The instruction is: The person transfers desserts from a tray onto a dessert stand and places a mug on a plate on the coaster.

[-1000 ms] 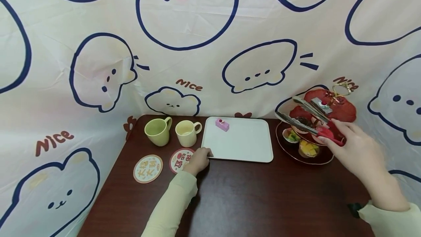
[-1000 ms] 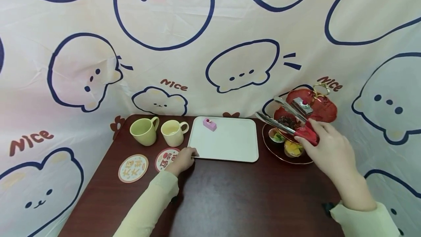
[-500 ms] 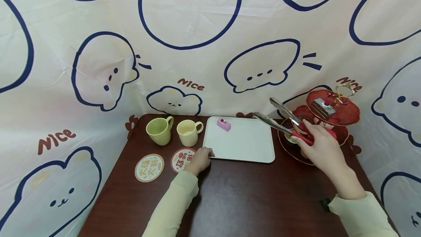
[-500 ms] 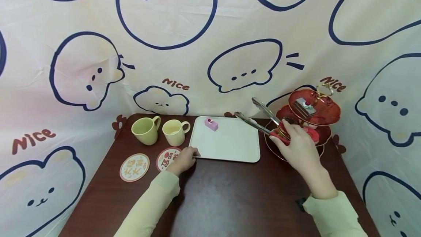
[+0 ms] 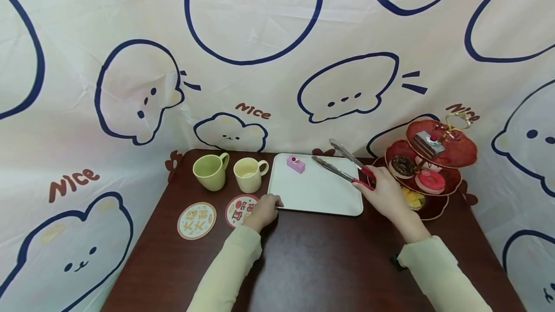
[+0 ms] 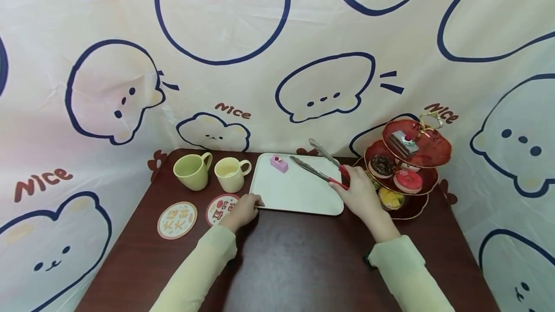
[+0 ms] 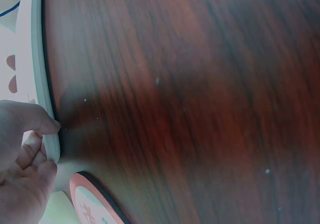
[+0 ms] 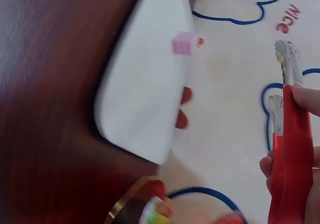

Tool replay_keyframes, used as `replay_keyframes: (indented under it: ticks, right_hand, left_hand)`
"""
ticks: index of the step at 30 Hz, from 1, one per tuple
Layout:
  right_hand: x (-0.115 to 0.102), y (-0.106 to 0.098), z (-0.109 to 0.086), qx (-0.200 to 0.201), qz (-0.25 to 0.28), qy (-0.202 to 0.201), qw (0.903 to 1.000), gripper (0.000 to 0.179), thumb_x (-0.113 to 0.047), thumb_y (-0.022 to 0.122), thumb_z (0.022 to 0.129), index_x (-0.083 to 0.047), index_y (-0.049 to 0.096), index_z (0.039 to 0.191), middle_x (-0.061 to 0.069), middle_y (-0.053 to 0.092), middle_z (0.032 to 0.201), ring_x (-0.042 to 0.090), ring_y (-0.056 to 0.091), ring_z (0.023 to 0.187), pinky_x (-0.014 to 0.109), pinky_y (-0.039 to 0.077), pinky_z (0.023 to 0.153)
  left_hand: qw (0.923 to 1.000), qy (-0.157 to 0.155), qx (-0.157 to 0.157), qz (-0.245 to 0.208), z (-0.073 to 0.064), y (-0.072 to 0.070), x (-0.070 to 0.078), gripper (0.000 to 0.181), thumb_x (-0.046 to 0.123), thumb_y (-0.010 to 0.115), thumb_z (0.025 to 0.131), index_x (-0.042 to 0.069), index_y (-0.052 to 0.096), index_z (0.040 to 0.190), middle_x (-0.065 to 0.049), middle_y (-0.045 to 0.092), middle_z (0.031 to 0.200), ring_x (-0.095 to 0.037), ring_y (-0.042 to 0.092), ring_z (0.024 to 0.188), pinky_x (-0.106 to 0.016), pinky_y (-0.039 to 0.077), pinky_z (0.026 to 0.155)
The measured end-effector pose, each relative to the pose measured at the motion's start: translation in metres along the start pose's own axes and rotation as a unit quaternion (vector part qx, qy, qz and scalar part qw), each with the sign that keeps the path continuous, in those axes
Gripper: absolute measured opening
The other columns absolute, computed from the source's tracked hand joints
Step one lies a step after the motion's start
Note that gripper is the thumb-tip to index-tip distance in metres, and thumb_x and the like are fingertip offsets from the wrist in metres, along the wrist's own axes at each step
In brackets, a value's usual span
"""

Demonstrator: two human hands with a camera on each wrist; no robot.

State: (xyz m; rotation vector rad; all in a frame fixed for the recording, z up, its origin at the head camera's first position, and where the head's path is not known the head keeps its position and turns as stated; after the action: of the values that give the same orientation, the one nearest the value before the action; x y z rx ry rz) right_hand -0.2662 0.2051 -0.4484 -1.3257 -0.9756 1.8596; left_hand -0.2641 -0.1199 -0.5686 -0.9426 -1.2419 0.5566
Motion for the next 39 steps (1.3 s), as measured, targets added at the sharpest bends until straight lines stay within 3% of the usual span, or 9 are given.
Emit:
replay_keyframes:
  ticks: [4,11,14,22,39]
  right_hand:
    - [0.003,0.030,0.009,-0.026,0.024,0.013,0.9993,0.070,-0.037,0.074,0.094,0.011,0.051,0.139,0.030,0.054,0.126,0.042,0.058,0.107,0.060,0.051,0.091]
    - [0.007,0.073,0.025,-0.065,0.028,0.039,0.9967,0.066,-0.039,0.076,0.092,0.008,0.058,0.135,0.024,0.055,0.124,0.034,0.060,0.096,0.053,0.053,0.086]
    - [0.007,0.084,0.034,-0.065,0.027,0.043,0.9966,0.066,-0.038,0.077,0.091,0.010,0.058,0.133,0.026,0.056,0.123,0.036,0.061,0.096,0.053,0.053,0.085]
    - [0.007,0.113,0.050,-0.090,0.033,0.065,0.9933,0.065,-0.037,0.077,0.092,0.009,0.058,0.133,0.024,0.056,0.118,0.035,0.061,0.093,0.052,0.052,0.087]
    - [0.001,0.136,0.065,-0.108,0.025,0.068,0.9915,0.054,-0.031,0.075,0.094,0.010,0.062,0.126,0.022,0.057,0.111,0.038,0.063,0.097,0.052,0.052,0.092]
  left_hand:
    - [0.9999,0.003,-0.001,-0.015,-0.006,0.004,-0.002,0.024,-0.016,0.062,0.080,0.001,0.075,0.092,-0.012,0.068,0.091,-0.032,0.067,0.091,-0.044,0.057,0.082]
    - [0.9992,0.032,0.025,-0.008,-0.010,0.003,-0.002,0.024,-0.014,0.061,0.078,0.002,0.074,0.090,-0.009,0.068,0.088,-0.029,0.066,0.086,-0.041,0.057,0.078]
    - [0.9998,0.014,0.016,0.002,-0.008,0.001,0.000,0.023,-0.015,0.063,0.080,0.001,0.075,0.091,-0.011,0.068,0.090,-0.031,0.067,0.090,-0.043,0.057,0.082]
    - [0.9999,0.003,0.006,0.012,-0.005,-0.003,-0.003,0.023,-0.014,0.064,0.082,0.003,0.075,0.093,-0.010,0.069,0.093,-0.030,0.067,0.093,-0.042,0.057,0.084]
    - [0.9997,-0.008,-0.014,0.017,-0.001,-0.001,0.000,0.025,-0.014,0.063,0.083,0.004,0.076,0.095,-0.009,0.070,0.094,-0.028,0.068,0.094,-0.040,0.056,0.085]
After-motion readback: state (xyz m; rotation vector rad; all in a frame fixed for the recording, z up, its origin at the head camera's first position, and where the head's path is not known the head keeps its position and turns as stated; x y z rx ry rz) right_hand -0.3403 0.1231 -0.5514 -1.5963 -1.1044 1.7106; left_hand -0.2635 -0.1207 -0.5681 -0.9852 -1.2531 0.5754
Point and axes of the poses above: each hand's wrist, its own z-axis towards the middle knuckle, its own y-axis out of the palm, x = y × z, the point moved 4 cm from there along z, towards the middle knuckle
